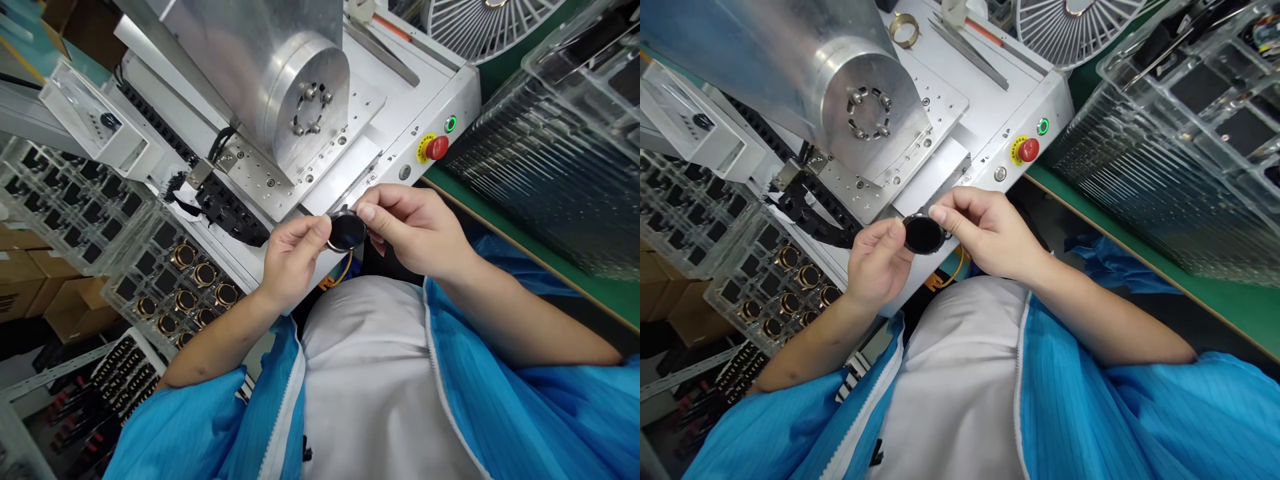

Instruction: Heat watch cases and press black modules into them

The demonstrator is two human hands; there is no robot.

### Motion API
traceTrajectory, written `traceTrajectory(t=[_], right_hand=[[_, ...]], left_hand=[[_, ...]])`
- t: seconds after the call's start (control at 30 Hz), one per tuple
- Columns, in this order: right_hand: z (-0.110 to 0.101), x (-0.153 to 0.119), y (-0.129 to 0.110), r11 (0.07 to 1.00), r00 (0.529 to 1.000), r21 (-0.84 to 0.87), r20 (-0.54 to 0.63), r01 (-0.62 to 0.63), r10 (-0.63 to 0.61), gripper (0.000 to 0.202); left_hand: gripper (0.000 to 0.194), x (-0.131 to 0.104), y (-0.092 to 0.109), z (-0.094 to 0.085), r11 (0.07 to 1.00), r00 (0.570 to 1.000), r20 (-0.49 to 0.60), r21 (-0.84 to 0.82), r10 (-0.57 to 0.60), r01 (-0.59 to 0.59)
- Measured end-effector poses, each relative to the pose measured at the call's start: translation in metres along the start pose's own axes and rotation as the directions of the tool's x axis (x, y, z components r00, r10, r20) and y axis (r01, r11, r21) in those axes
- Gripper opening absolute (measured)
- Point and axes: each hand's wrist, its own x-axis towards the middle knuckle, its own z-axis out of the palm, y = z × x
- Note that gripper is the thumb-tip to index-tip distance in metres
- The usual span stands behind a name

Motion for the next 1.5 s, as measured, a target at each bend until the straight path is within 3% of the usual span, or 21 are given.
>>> traceTrajectory(t=[0.03, 0.1, 0.17, 0.23, 0.43, 1.0, 1.3, 1.5], right_hand=[[0.001, 0.0, 0.001, 0.99, 0.993, -0.114, -0.073, 0.086, -0.095, 0.029], [0.002, 0.0, 0.001, 0.904, 0.936, -0.35, -0.159, 0.245, -0.315, 0.017], [0.003, -0.002, 0.0, 0.797, 0.878, -0.499, -0.135, 0.339, -0.458, 0.01], [0.003, -0.004, -0.003, 0.73, 0.86, -0.563, -0.065, 0.387, -0.506, 0.014], [0.003, -0.002, 0.0, 0.595, 0.816, -0.661, 0.045, 0.456, -0.576, 0.015], [0.013, 0.001, 0.003, 0.572, 0.776, -0.661, 0.027, 0.486, -0.63, 0.013], [0.018, 0.005, 0.005, 0.611, 0.79, -0.634, 0.0, 0.474, -0.613, 0.016], [0.004, 0.008, 0.0, 0.572, 0.796, -0.62, 0.145, 0.536, -0.588, 0.012]], left_hand=[[0.028, 0.0, -0.001, -0.001, 0.999, 0.999, -0.015, 0.029, 0.038, -0.037], [0.023, 0.0, -0.004, -0.002, 0.987, 0.99, -0.036, 0.096, 0.134, -0.13], [0.021, -0.001, -0.007, -0.004, 0.969, 0.976, -0.055, 0.145, 0.211, -0.202], [0.019, -0.001, -0.009, -0.005, 0.951, 0.963, -0.065, 0.183, 0.263, -0.248], [0.017, -0.002, -0.014, -0.005, 0.91, 0.931, -0.044, 0.233, 0.362, -0.342], [0.018, -0.001, -0.015, -0.005, 0.844, 0.871, 0.029, 0.235, 0.49, -0.483], [0.017, -0.001, -0.017, -0.005, 0.867, 0.884, -0.012, 0.2, 0.467, -0.456], [0.017, -0.002, -0.015, -0.006, 0.904, 0.916, -0.057, 0.197, 0.396, -0.379]])
